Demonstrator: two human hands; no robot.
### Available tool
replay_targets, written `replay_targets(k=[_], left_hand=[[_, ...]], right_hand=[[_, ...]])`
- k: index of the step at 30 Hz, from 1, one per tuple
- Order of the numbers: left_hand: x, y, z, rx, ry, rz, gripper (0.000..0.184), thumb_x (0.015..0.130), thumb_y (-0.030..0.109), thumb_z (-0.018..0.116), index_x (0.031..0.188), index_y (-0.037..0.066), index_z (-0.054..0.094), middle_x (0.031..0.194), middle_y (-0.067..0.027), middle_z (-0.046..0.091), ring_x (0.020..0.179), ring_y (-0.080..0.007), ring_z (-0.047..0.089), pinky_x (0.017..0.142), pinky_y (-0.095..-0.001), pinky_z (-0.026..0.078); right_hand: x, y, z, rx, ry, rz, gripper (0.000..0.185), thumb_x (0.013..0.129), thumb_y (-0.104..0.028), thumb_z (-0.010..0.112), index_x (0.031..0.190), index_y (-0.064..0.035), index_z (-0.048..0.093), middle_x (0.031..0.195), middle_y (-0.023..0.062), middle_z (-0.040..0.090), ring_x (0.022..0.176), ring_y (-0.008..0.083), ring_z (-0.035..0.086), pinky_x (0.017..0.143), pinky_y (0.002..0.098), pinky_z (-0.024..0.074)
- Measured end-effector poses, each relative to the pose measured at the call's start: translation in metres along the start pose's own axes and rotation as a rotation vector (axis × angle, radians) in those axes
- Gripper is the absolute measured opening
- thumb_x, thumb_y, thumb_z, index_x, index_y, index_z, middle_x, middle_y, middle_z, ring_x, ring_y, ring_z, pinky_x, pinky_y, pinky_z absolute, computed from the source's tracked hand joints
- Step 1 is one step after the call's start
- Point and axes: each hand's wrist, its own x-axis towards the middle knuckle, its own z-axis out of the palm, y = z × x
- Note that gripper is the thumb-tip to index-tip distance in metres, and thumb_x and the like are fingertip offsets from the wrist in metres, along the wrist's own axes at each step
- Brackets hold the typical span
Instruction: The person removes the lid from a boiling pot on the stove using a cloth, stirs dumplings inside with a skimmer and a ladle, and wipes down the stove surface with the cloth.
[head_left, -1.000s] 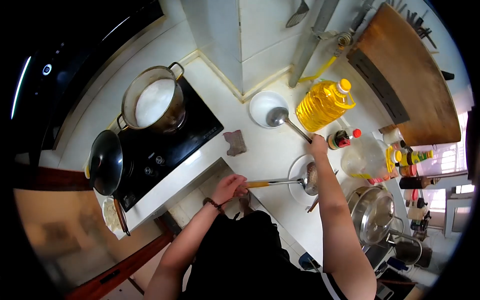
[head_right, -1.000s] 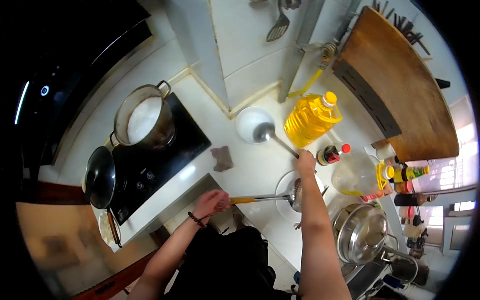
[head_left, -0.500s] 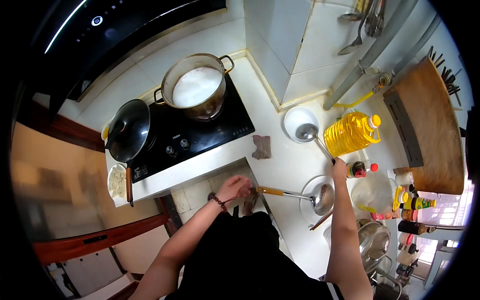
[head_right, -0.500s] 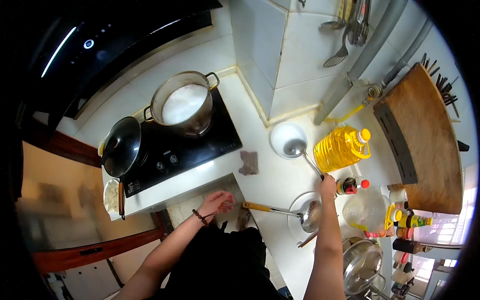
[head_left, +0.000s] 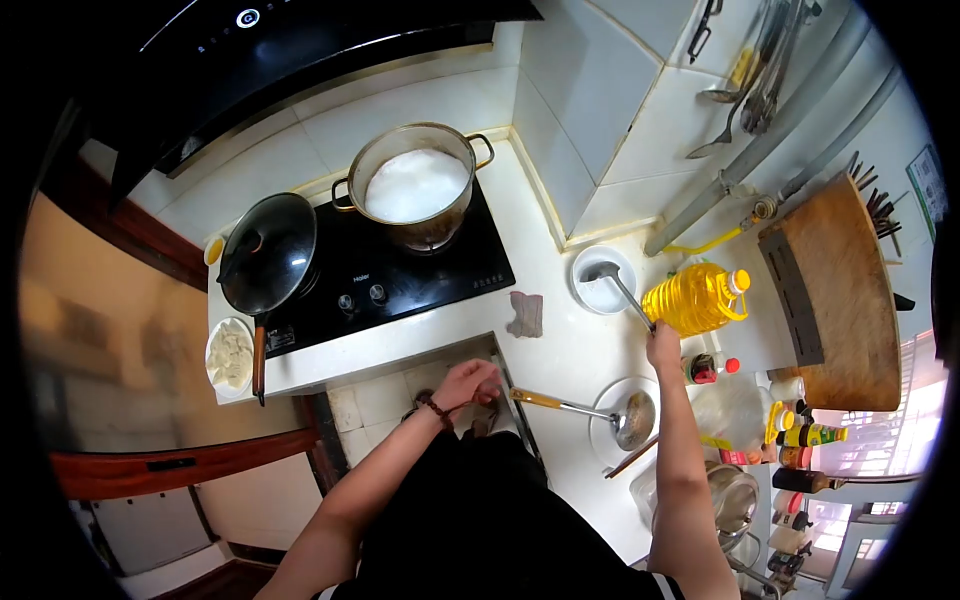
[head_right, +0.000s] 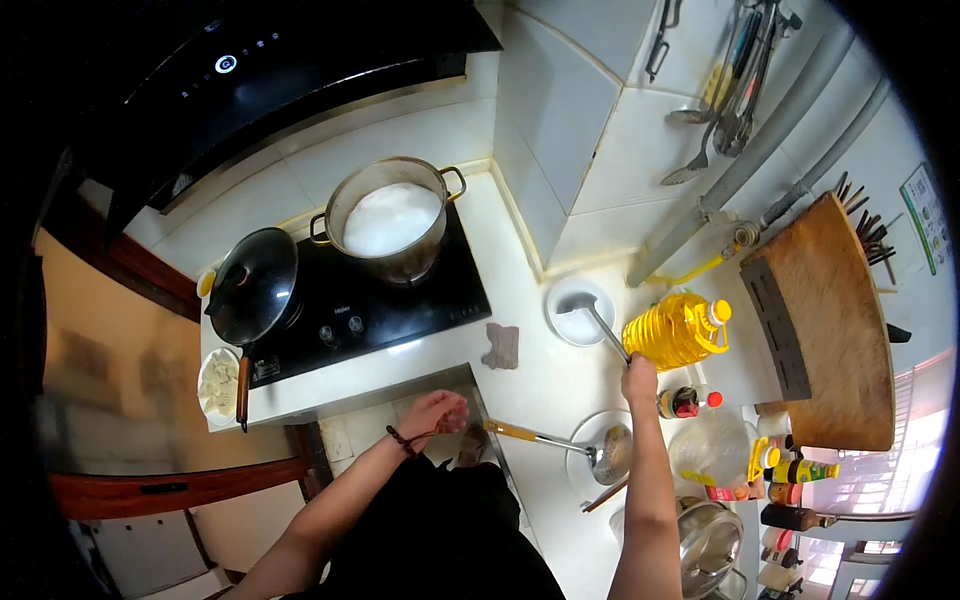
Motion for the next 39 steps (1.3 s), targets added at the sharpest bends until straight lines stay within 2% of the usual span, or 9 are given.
replay_targets(k=[9, 17, 18, 20, 22, 26, 32, 33, 39], left_hand=[[0.0, 0.014, -0.036, -0.025, -0.042, 0.035, 0.026, 0.105, 0.032, 0.057, 0.116, 0.009, 0.064, 0.108, -0.0052, 0.069, 0.087, -0.0138, 0.07, 0.077, -0.0275, 0.057], [0.015, 0.035, -0.027, 0.077, -0.117, 0.052, 0.027, 0.105, 0.03, 0.055, 0.116, 0.008, 0.064, 0.106, -0.0039, 0.068, 0.086, -0.0118, 0.068, 0.076, -0.0249, 0.055], [0.023, 0.03, -0.023, 0.083, -0.144, 0.054, 0.027, 0.105, 0.031, 0.056, 0.117, 0.008, 0.064, 0.105, -0.0039, 0.068, 0.085, -0.0114, 0.067, 0.075, -0.0246, 0.055], [0.037, 0.019, -0.014, 0.171, -0.254, 0.081, 0.028, 0.104, 0.03, 0.057, 0.118, 0.007, 0.064, 0.106, -0.0042, 0.068, 0.083, -0.0113, 0.068, 0.073, -0.0246, 0.055], [0.046, 0.008, 0.002, 0.216, -0.337, 0.062, 0.029, 0.103, 0.028, 0.059, 0.121, 0.004, 0.062, 0.106, -0.0055, 0.068, 0.086, -0.0131, 0.069, 0.07, -0.0266, 0.057], [0.028, 0.009, 0.032, 0.461, -0.447, 0.079, 0.04, 0.103, 0.038, 0.059, 0.123, 0.003, 0.055, 0.101, -0.0065, 0.068, 0.083, -0.0131, 0.067, 0.067, -0.027, 0.056], [0.006, 0.034, 0.023, 0.457, -0.47, 0.137, 0.039, 0.104, 0.04, 0.057, 0.107, 0.002, 0.05, 0.076, -0.0048, 0.061, 0.053, -0.0104, 0.055, 0.048, -0.0267, 0.043], [0.006, 0.033, 0.021, 0.414, -0.48, 0.162, 0.037, 0.104, 0.039, 0.057, 0.109, 0.004, 0.049, 0.073, -0.0026, 0.057, 0.048, -0.0088, 0.047, 0.044, -0.0275, 0.036], [0.005, 0.044, 0.005, 0.111, -0.473, 0.011, 0.037, 0.105, 0.041, 0.053, 0.113, 0.005, 0.047, 0.061, 0.0017, 0.044, 0.04, -0.0082, 0.04, 0.037, -0.027, 0.032]], right_hand=[[-0.019, -0.03, -0.014, 0.079, 0.115, -0.066, 0.018, 0.084, -0.01, 0.071, 0.092, 0.0044, 0.065, 0.089, 0.0281, 0.067, 0.087, 0.0471, 0.065, 0.079, 0.0535, 0.0504], [-0.079, -0.104, -0.011, 0.34, 0.173, 0.118, 0.02, 0.089, -0.017, 0.069, 0.089, 0.003, 0.065, 0.072, 0.0229, 0.065, 0.068, 0.0407, 0.065, 0.066, 0.0461, 0.0507], [-0.083, -0.105, 0.0, 0.373, 0.183, 0.093, 0.021, 0.091, -0.018, 0.068, 0.091, 0.0026, 0.066, 0.07, 0.0183, 0.065, 0.063, 0.0319, 0.065, 0.061, 0.0427, 0.0512], [-0.089, -0.117, 0.016, 0.782, 0.042, 0.36, 0.021, 0.093, -0.019, 0.068, 0.095, 0.0013, 0.067, 0.066, 0.0096, 0.063, 0.058, 0.0188, 0.062, 0.051, 0.036, 0.0494], [-0.105, -0.173, 0.0, 1.123, -0.029, 0.486, 0.016, 0.101, -0.02, 0.061, 0.103, -0.0038, 0.06, 0.07, -0.0018, 0.049, 0.053, 0.0077, 0.046, 0.043, 0.0243, 0.0394], [-0.117, -0.238, -0.007, 1.522, -0.045, 0.534, 0.018, 0.104, -0.019, 0.056, 0.106, -0.0012, 0.058, 0.072, -0.0009, 0.047, 0.054, 0.0086, 0.044, 0.045, 0.0239, 0.0382], [-0.132, -0.293, -0.005, 1.512, 0.022, 0.513, 0.021, 0.104, -0.021, 0.055, 0.102, -0.0006, 0.061, 0.07, 0.0004, 0.051, 0.054, 0.0122, 0.049, 0.049, 0.0253, 0.0409], [-0.133, -0.3, -0.008, 1.553, 0.009, 0.531, 0.021, 0.104, -0.021, 0.055, 0.102, -0.0005, 0.061, 0.07, 0.0006, 0.052, 0.056, 0.0123, 0.049, 0.05, 0.0253, 0.0414], [-0.136, -0.326, -0.017, 1.541, -0.019, 0.459, 0.026, 0.105, -0.023, 0.053, 0.108, 0.0008, 0.064, 0.076, 0.0033, 0.06, 0.062, 0.0124, 0.054, 0.056, 0.0261, 0.0449]])
